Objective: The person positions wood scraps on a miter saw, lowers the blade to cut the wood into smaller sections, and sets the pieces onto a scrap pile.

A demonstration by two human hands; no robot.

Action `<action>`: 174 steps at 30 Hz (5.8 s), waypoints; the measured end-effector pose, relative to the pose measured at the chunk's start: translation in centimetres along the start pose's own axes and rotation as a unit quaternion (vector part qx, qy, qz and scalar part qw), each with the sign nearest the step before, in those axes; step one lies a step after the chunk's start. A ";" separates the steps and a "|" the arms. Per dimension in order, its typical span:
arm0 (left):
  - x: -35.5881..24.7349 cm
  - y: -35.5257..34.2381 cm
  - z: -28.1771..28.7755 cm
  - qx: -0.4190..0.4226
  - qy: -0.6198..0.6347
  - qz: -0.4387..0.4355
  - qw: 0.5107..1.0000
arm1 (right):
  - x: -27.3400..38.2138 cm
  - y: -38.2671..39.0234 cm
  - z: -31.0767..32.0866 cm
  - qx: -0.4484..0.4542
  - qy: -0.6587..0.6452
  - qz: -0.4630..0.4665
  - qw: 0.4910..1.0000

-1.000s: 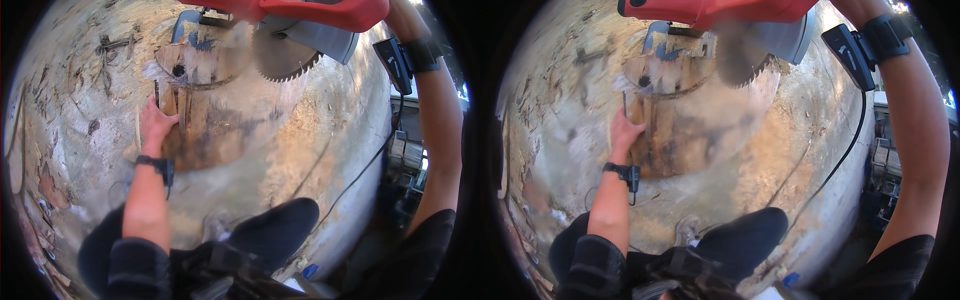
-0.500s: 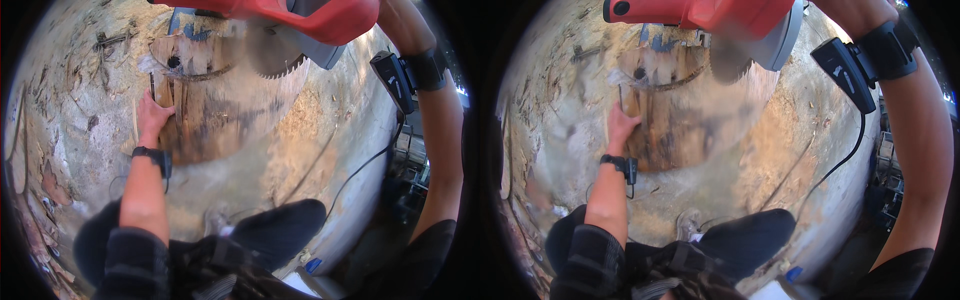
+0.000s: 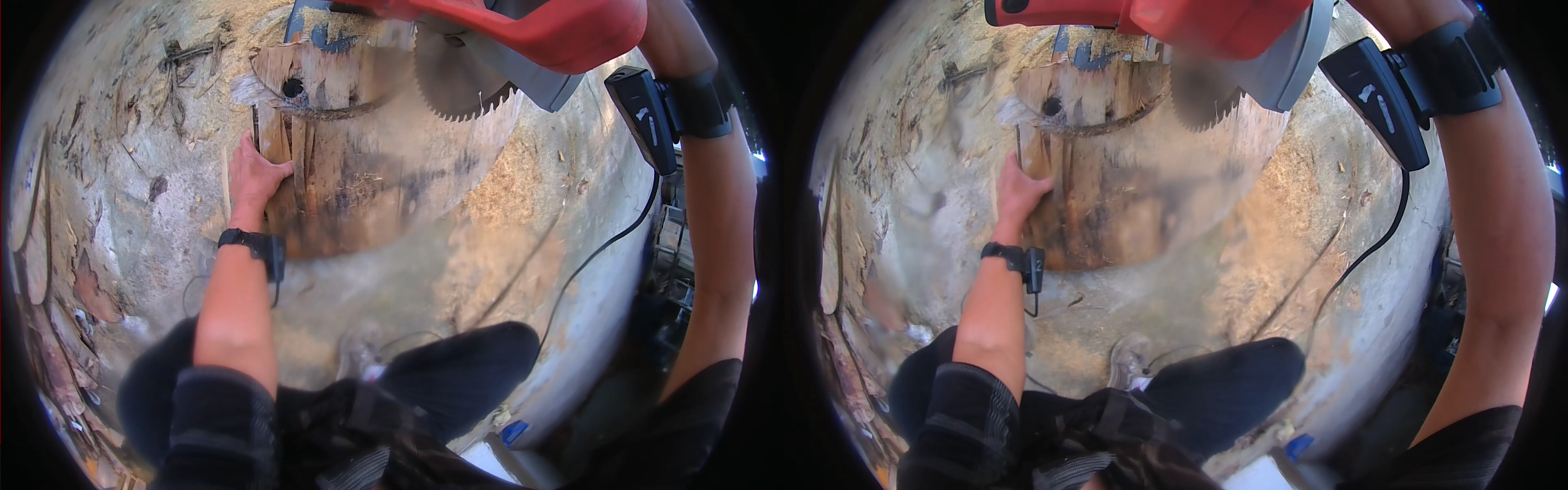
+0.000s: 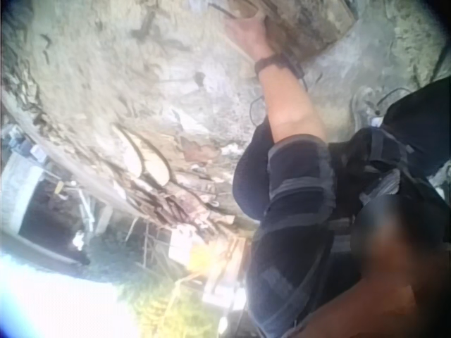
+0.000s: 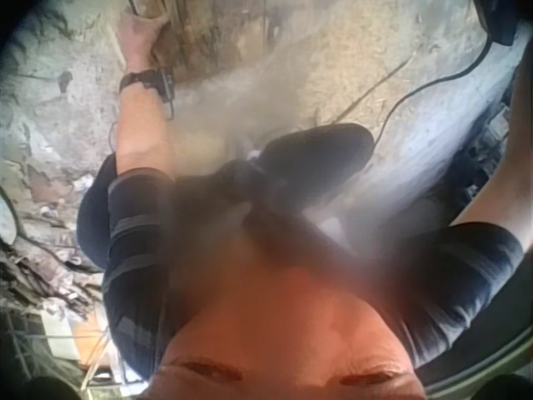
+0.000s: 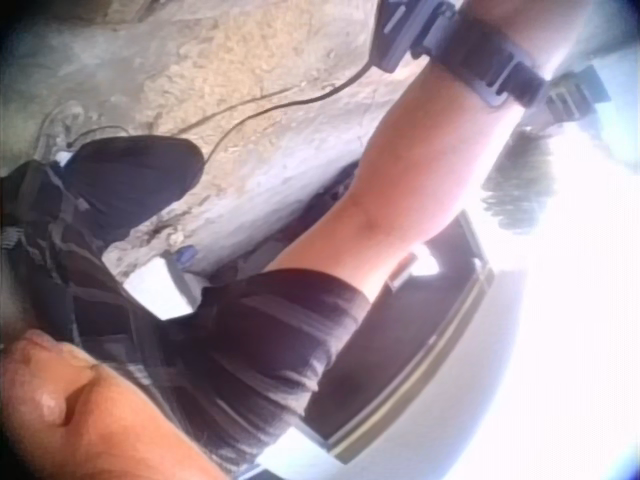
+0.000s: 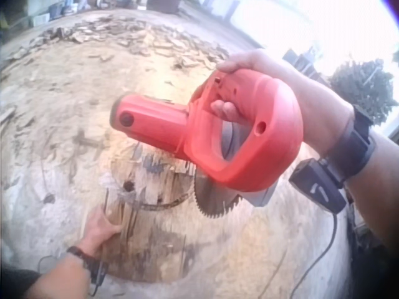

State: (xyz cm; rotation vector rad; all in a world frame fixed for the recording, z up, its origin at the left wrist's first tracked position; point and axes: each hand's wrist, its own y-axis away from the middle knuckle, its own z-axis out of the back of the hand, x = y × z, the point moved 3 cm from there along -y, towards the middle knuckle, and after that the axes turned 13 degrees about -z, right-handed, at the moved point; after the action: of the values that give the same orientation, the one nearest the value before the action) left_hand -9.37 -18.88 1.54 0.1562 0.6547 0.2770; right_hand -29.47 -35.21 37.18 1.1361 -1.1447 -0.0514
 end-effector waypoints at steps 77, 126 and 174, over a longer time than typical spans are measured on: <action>0.0 -0.1 0.0 0.004 0.006 -0.006 1.000 | -3.5 0.9 -5.8 -0.177 -0.010 0.088 0.980; -0.5 0.2 1.4 0.009 0.031 0.036 0.999 | -19.4 -4.0 -7.1 -0.213 -0.004 0.182 0.960; 2.2 -1.5 -1.0 -0.008 0.126 -0.122 0.984 | -52.1 -9.9 8.5 -0.234 -0.488 0.021 0.840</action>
State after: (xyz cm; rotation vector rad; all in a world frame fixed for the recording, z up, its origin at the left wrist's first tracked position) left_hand -8.02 -19.61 -0.90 0.0243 0.9135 0.0642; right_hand -55.61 -16.97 -6.11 0.6009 -1.9118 -0.9224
